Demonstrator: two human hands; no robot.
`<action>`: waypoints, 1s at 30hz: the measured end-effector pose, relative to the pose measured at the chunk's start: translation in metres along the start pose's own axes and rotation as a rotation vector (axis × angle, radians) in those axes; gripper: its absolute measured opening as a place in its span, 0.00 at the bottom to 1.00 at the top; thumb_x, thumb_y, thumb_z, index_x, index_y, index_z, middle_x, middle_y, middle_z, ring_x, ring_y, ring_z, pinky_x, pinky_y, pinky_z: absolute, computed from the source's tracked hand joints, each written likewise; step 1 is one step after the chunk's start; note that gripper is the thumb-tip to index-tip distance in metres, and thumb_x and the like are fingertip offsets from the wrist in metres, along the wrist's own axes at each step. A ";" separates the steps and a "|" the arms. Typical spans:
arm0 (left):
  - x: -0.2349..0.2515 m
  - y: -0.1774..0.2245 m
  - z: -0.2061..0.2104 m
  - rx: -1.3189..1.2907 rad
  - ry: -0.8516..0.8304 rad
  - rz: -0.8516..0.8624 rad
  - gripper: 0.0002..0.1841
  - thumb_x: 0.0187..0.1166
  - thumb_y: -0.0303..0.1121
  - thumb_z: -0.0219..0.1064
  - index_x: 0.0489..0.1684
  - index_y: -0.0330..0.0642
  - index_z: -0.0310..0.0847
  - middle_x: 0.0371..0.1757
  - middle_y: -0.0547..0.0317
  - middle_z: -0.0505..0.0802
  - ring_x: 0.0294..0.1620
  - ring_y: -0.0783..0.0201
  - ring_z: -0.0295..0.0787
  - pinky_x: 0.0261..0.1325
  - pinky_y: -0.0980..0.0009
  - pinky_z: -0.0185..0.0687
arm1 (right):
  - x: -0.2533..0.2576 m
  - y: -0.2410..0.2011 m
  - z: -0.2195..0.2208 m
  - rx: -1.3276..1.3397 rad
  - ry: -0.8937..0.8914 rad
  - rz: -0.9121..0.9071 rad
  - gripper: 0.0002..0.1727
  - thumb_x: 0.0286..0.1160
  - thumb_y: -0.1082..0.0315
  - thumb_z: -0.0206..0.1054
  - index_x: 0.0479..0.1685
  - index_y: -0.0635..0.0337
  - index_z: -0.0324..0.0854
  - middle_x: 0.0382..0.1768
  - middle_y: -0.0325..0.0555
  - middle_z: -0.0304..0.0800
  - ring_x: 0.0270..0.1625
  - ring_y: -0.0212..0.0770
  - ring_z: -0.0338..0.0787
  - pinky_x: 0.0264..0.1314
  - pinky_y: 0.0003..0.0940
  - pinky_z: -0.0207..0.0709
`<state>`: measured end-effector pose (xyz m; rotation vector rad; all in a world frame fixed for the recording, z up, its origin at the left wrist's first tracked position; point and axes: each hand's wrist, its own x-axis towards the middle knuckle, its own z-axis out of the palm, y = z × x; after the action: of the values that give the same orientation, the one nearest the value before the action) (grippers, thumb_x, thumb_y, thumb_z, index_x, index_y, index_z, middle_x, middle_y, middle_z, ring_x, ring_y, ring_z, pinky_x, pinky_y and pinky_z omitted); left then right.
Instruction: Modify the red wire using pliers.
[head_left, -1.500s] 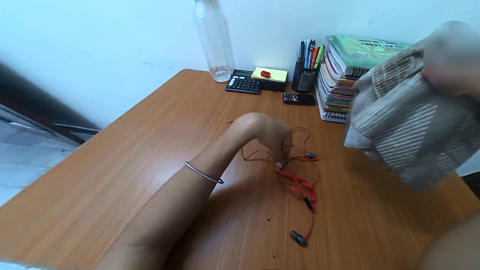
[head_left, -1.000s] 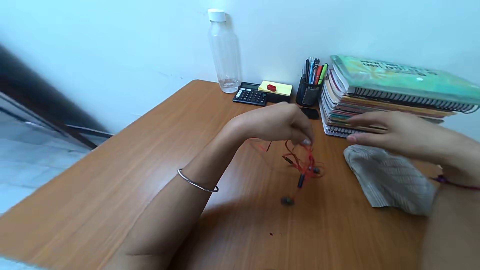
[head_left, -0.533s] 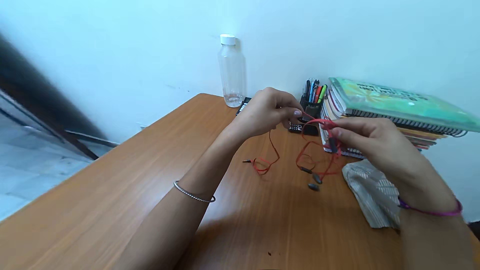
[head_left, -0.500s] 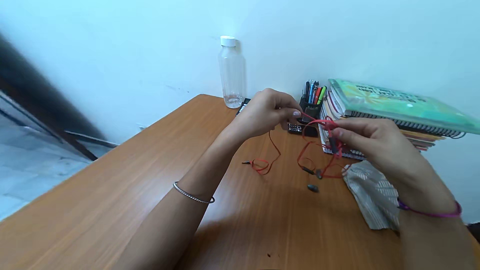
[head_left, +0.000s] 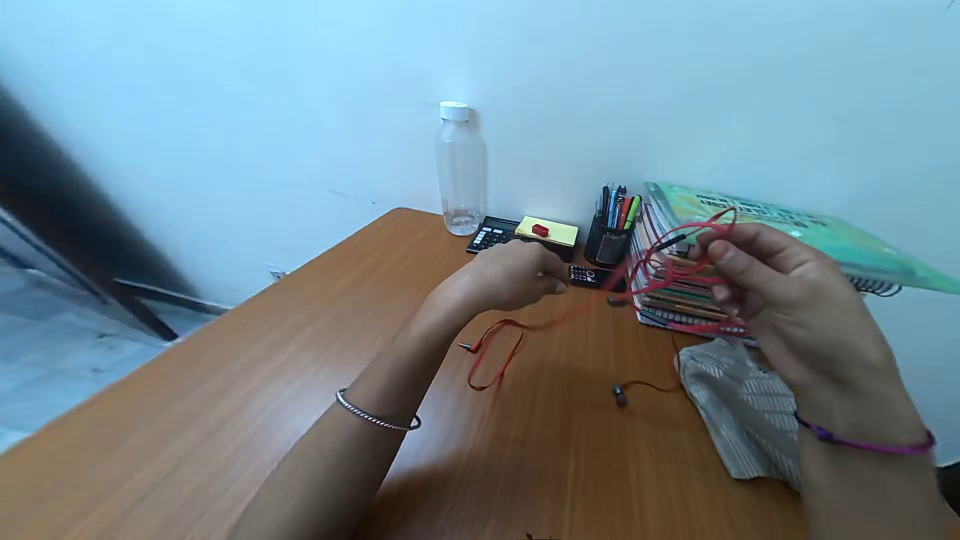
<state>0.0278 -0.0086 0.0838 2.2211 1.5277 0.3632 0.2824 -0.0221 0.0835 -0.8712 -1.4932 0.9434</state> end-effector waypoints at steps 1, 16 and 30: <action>-0.001 0.001 0.004 -0.067 0.044 0.085 0.15 0.89 0.36 0.62 0.65 0.38 0.86 0.59 0.46 0.92 0.59 0.50 0.89 0.64 0.46 0.80 | -0.001 0.000 0.002 0.015 -0.006 -0.003 0.09 0.84 0.76 0.60 0.45 0.56 0.85 0.39 0.34 0.90 0.25 0.20 0.82 0.26 0.12 0.77; -0.004 0.032 0.026 -0.893 0.173 0.369 0.03 0.85 0.22 0.58 0.48 0.39 0.76 0.42 0.66 0.88 0.44 0.79 0.85 0.52 0.80 0.81 | -0.002 0.002 0.004 -0.144 0.016 -0.072 0.06 0.81 0.76 0.64 0.45 0.55 0.84 0.31 0.30 0.91 0.34 0.22 0.89 0.43 0.16 0.83; 0.003 0.025 0.028 -1.357 0.007 0.364 0.08 0.88 0.26 0.49 0.47 0.49 0.74 0.34 0.66 0.86 0.38 0.73 0.86 0.48 0.76 0.86 | 0.002 0.002 -0.005 0.491 -0.078 0.136 0.19 0.91 0.62 0.48 0.32 0.44 0.82 0.25 0.28 0.80 0.32 0.23 0.84 0.44 0.19 0.84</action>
<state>0.0617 -0.0190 0.0714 1.3038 0.4679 1.0979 0.2875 -0.0186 0.0832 -0.5845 -1.1969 1.3845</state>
